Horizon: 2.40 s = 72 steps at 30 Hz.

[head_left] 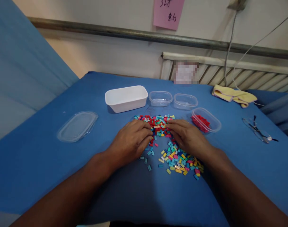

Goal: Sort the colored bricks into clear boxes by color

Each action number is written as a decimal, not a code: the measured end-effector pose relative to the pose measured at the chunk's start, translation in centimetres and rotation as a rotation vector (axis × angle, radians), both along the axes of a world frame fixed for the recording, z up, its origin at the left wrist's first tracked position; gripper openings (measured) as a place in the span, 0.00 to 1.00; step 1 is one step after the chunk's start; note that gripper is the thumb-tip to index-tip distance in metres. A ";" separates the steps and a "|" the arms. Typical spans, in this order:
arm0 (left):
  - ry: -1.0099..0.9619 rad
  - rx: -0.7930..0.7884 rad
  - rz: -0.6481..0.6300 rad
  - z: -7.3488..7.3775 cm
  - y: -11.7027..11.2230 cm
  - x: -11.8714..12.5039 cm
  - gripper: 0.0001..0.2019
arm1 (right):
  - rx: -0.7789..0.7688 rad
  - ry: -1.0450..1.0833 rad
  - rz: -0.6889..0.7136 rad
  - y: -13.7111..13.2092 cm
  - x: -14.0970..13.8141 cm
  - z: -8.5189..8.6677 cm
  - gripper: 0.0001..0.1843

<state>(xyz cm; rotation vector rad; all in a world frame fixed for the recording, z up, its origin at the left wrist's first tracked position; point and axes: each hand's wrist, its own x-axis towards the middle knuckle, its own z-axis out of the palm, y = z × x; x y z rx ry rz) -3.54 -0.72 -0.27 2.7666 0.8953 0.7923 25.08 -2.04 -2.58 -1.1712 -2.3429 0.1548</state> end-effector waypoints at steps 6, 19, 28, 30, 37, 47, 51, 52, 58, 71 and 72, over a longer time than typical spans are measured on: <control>-0.023 0.033 0.009 0.2 0.0 0.0 0.07 | -0.061 -0.073 0.019 -0.8 1.5 0.4 0.16; -0.009 -0.005 0.007 0.2 -0.1 0.0 0.08 | -0.023 -0.067 0.269 -2.6 1.1 1.8 0.18; -0.003 -0.009 -0.001 0.1 0.0 0.0 0.07 | -0.106 -0.121 0.095 -2.7 1.8 2.2 0.12; 0.002 -0.008 0.003 0.1 0.0 0.0 0.08 | -0.159 -0.157 0.078 -3.0 1.3 2.2 0.12; -0.002 -0.017 0.015 0.0 -0.1 0.0 0.08 | -0.293 -0.175 0.019 -3.7 1.7 2.9 0.06; 0.014 -0.003 0.030 0.2 -0.3 0.2 0.08 | -0.172 -0.117 -0.071 -3.2 2.1 2.5 0.10; 0.013 -0.007 0.023 0.2 -0.4 0.2 0.08 | -0.205 -0.093 -0.063 -3.4 2.1 2.7 0.10; 0.014 -0.010 0.017 0.2 -0.4 0.2 0.08 | -0.203 -0.076 -0.076 -3.4 1.9 2.8 0.10; 0.023 -0.014 -0.003 0.0 -0.3 0.3 0.08 | -0.195 -0.249 -0.136 -2.3 -0.5 2.4 0.10; 0.012 -0.043 0.013 -0.1 -0.4 0.2 0.08 | -0.191 -0.389 -0.180 -1.6 -1.6 3.0 0.12; 0.014 -0.047 0.015 -0.1 -0.4 0.2 0.08 | -0.168 -0.372 -0.204 -1.6 -1.9 3.0 0.12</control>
